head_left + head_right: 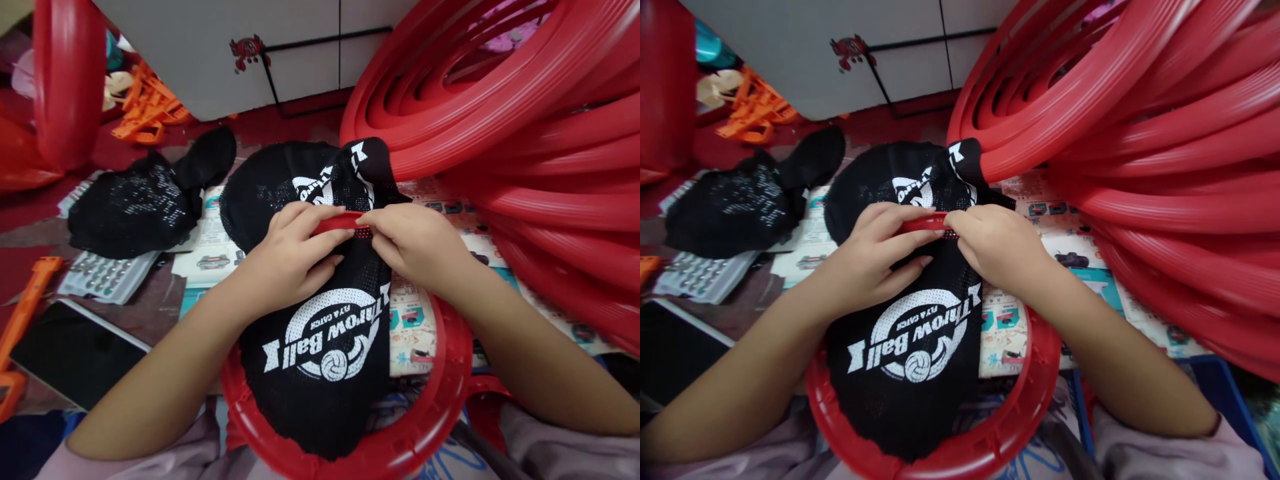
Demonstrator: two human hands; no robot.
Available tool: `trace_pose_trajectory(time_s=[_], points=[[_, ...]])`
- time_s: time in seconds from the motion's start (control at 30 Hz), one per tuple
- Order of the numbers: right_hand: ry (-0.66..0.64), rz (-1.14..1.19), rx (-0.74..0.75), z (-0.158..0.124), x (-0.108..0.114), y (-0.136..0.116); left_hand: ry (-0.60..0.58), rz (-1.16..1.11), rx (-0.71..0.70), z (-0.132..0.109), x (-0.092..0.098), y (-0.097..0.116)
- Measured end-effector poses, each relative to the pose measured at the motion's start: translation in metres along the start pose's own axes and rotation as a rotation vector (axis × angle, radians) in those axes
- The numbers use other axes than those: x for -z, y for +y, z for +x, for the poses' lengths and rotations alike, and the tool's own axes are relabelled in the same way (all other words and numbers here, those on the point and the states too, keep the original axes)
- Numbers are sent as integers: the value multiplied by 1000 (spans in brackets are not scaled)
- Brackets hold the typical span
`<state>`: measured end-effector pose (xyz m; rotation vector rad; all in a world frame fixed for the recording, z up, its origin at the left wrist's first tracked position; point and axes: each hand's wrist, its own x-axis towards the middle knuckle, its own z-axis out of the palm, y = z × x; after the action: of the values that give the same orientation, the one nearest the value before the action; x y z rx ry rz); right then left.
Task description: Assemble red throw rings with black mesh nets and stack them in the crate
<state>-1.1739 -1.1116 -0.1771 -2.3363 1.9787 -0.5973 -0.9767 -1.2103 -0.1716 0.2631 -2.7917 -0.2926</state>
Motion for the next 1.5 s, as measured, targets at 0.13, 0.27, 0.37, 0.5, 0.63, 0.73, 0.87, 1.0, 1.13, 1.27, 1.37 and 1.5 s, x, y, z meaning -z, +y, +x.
trace_pose_trajectory(time_s=[0.13,0.27,0.37,0.5,0.63,0.73,0.87,1.0,1.13,1.27,1.37,1.5], points=[[13,-33,15,0,-3,1,12,26,4,0,-2,-1],[-17,-74,2,2,-4,1,-33,47,34,0,-3,0],[-29,-115,-11,1,-1,-2,-75,73,68,0,-3,1],[-31,-171,-23,-3,9,-9,-86,115,96,-1,-2,3],[-103,-203,-71,-4,15,-14,-109,158,118,-1,-3,5],[-190,-215,-105,-2,16,-15,-110,165,118,-1,-4,5],[-266,-195,-81,-4,21,-17,-83,85,131,-1,-3,3],[-346,-64,-111,-9,31,-24,-51,-55,188,-1,2,-2],[-506,-2,-132,-12,37,-35,-52,-99,286,-1,12,-8],[-564,-73,-147,-14,37,-40,-69,-39,359,-1,18,-8],[-583,-114,-109,-15,37,-40,-69,1,418,-1,20,-6],[-526,-182,-177,-16,30,-43,-153,86,540,-4,29,-4]])
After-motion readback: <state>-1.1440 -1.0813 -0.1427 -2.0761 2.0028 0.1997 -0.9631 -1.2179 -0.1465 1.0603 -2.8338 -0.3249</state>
